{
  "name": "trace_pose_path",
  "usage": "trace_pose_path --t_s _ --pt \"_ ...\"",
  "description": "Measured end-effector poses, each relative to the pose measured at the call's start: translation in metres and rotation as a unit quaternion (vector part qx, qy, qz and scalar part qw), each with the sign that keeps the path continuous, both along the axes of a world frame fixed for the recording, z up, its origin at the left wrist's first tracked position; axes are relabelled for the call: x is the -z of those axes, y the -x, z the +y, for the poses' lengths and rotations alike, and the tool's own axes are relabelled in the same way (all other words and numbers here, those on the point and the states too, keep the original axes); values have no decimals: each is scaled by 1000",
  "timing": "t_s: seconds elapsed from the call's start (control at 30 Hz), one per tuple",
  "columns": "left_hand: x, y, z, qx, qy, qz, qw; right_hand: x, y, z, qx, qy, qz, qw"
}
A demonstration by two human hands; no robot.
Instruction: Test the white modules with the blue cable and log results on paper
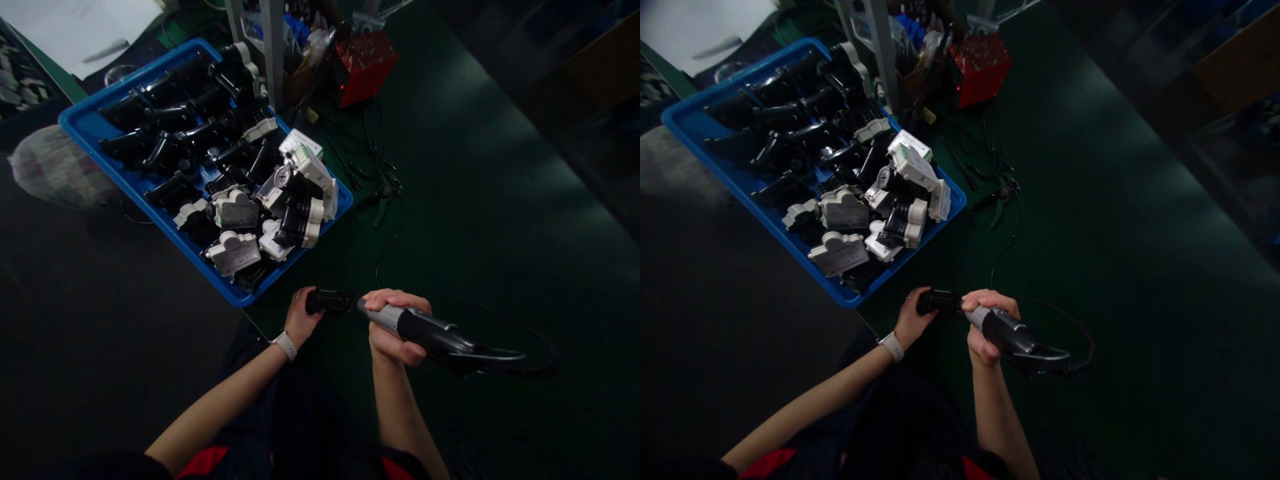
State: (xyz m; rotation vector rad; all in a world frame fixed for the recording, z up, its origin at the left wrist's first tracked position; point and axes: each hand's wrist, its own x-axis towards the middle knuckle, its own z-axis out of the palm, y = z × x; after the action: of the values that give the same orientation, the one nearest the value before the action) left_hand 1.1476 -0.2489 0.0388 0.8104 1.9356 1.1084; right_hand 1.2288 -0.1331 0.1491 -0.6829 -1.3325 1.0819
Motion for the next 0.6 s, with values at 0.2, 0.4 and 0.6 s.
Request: trace_pose_path --t_s 0.2,0.4,0.6 --pt "4 -1 0 -5 -5 -9 1000 -3 1 -1 -6 -12 -14 1000" --pt "10 -5 -2 -19 -8 -25 999 -23 16 -7 2 -24 9 1000" --pt "7 -5 1 -27 -11 -29 999 -13 36 -17 -57 6 6 998"
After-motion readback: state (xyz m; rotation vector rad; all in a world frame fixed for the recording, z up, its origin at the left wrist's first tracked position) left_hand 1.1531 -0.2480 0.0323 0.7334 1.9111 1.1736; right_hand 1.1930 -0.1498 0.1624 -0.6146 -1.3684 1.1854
